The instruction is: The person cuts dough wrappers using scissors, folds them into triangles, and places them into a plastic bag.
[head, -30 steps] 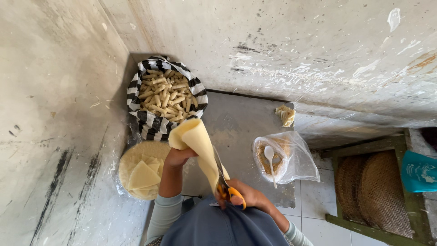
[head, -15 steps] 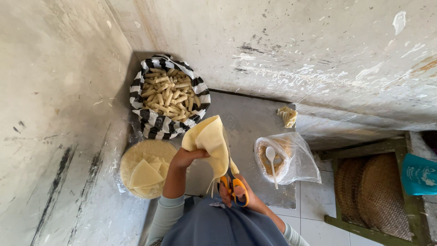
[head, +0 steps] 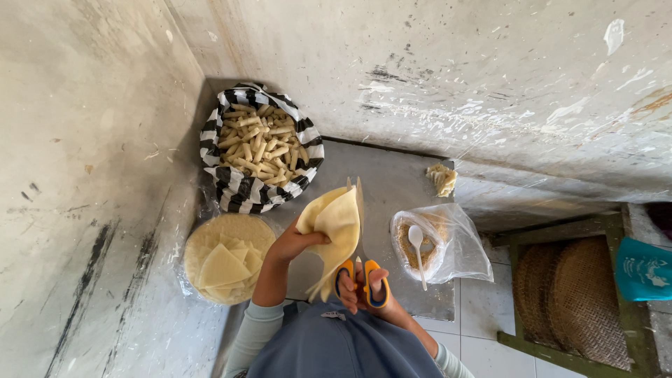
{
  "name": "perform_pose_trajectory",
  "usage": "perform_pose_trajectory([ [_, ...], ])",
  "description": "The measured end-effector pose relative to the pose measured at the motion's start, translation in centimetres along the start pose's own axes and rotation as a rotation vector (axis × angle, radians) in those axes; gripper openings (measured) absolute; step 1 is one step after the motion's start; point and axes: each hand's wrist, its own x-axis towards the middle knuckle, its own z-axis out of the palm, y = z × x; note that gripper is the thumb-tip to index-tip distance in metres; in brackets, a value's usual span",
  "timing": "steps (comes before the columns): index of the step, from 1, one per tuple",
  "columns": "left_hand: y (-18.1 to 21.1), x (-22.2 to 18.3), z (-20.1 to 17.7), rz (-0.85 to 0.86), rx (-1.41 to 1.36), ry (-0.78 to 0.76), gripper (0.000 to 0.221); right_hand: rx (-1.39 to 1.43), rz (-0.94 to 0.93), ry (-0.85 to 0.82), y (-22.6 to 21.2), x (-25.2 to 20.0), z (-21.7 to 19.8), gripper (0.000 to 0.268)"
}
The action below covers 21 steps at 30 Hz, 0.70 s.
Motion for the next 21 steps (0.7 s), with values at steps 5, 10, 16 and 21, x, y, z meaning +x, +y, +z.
perform_pose_trajectory([
  [5,-0.5,0.8,0.3,-0.150,0.034,0.179,0.055,-0.043,-0.079,0.206,1.7,-1.6,-3.0,0.090],
  [10,-1.8,1.9,-0.3,-0.316,-0.061,0.154,0.051,-0.191,-0.200,0.479,-1.1,-2.7,-3.1,0.089],
  [16,-7.7,3.6,-1.5,-0.424,-0.118,0.089,0.055,-0.186,-0.261,0.630,-2.8,-3.9,-3.6,0.082],
  [21,-11.9,3.7,-3.2,-0.081,0.843,0.380,0.055,-0.206,-0.304,0.714,-1.7,-4.8,-4.8,0.075],
])
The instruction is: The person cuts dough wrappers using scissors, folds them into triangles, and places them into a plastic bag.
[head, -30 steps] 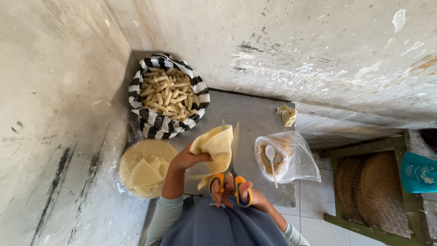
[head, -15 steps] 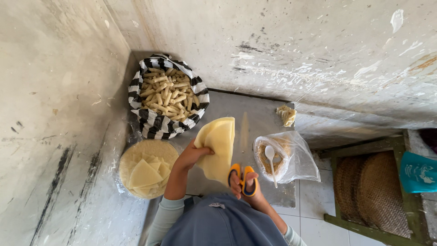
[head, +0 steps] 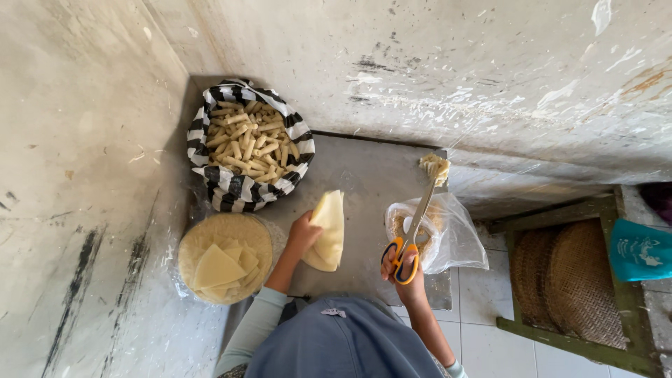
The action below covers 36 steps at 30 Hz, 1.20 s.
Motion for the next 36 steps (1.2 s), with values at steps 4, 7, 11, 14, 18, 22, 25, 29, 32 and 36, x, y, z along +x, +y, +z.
perform_pose_trajectory([
  [4,1.4,-2.7,0.6,0.206,0.371,0.377,0.069,-0.045,-0.033,0.045,0.4,-0.6,-0.8,0.073],
  [7,2.3,-4.7,0.0,0.358,0.566,0.492,0.069,-0.054,-0.031,0.060,0.7,-0.5,-1.0,0.072],
  [11,1.6,-6.5,-0.9,0.455,0.656,0.448,0.043,-0.067,-0.039,0.046,0.8,-0.5,-0.8,0.070],
  [14,0.8,-7.5,-2.0,0.407,0.561,0.114,0.026,-0.078,-0.065,0.039,0.9,-0.3,-0.5,0.069],
  [18,1.5,-8.8,-1.9,0.331,0.473,0.007,0.065,-0.087,-0.085,0.019,1.0,0.1,0.0,0.068],
  [22,2.8,-9.2,-1.1,0.309,0.494,0.047,0.073,-0.107,-0.072,0.018,1.4,0.3,0.5,0.068],
  [25,3.2,-9.7,0.1,0.366,0.521,0.167,0.065,-0.107,-0.086,0.012,1.8,0.5,0.7,0.068],
  [29,2.9,-10.0,0.8,0.486,0.521,0.242,0.034,-0.104,-0.090,0.025,1.9,0.8,0.8,0.067],
  [32,2.6,-8.7,0.5,0.506,0.478,0.272,0.015,-0.128,-0.090,0.045,1.9,0.8,0.9,0.066],
  [36,2.8,-5.0,0.2,0.396,0.417,0.200,0.015,-0.203,-0.078,0.078,1.6,0.9,1.0,0.065],
])
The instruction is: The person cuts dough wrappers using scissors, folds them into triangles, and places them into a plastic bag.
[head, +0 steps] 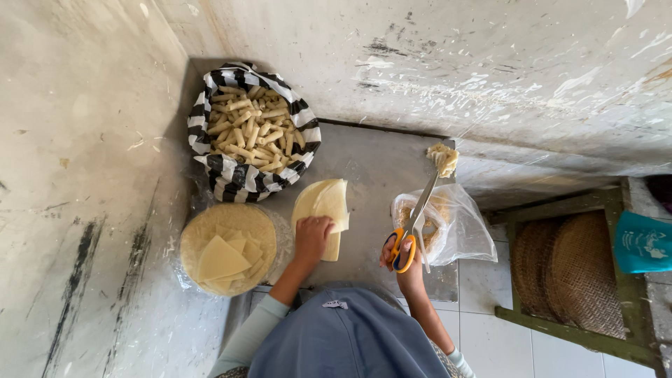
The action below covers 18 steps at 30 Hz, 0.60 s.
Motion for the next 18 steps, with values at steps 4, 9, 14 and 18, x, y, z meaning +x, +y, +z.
perform_pose_trajectory([
  [4,-2.0,5.5,1.1,-0.191,0.026,-0.104,0.019,0.013,-0.005,-0.007,0.3,0.5,0.2,0.065],
  [9,-3.6,8.3,2.5,-0.156,-0.072,0.056,0.020,0.018,-0.020,-0.034,1.1,1.1,0.0,0.068],
  [14,-3.7,7.8,3.6,-0.208,-0.117,0.139,0.032,0.014,0.016,-0.022,1.5,1.3,-0.3,0.066],
  [18,-4.0,8.6,4.0,-0.305,-0.037,0.055,0.045,0.026,0.026,-0.037,1.5,1.4,-0.1,0.063],
])
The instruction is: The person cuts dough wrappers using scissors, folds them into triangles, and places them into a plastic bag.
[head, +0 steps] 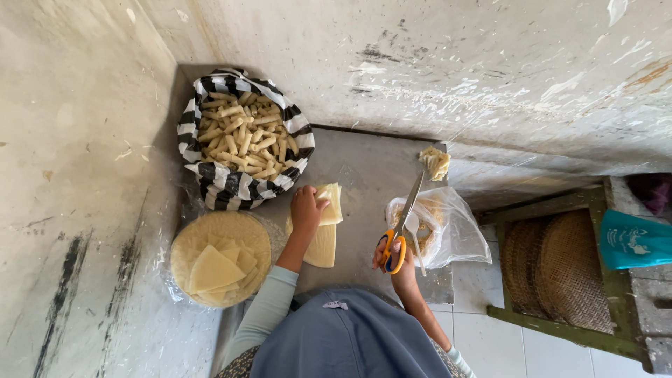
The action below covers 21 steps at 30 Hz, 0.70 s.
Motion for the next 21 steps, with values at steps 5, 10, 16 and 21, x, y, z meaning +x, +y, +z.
perform_pose_trajectory([
  [5,-1.3,1.6,1.4,0.033,0.200,-0.116,0.041,-0.054,0.019,-0.022,0.6,-0.3,0.4,0.062],
  [10,-3.3,0.6,3.3,-0.014,-0.139,-0.182,0.043,-0.058,0.015,-0.072,0.9,0.2,1.1,0.067],
  [16,-2.8,-0.4,0.8,-0.240,-0.607,-0.417,0.041,-0.183,0.043,-0.616,-2.1,-1.0,1.9,0.103],
  [21,3.0,-0.5,-4.9,-0.444,-1.504,-0.161,0.030,-0.210,0.212,-0.849,-3.8,-2.6,3.9,0.104],
])
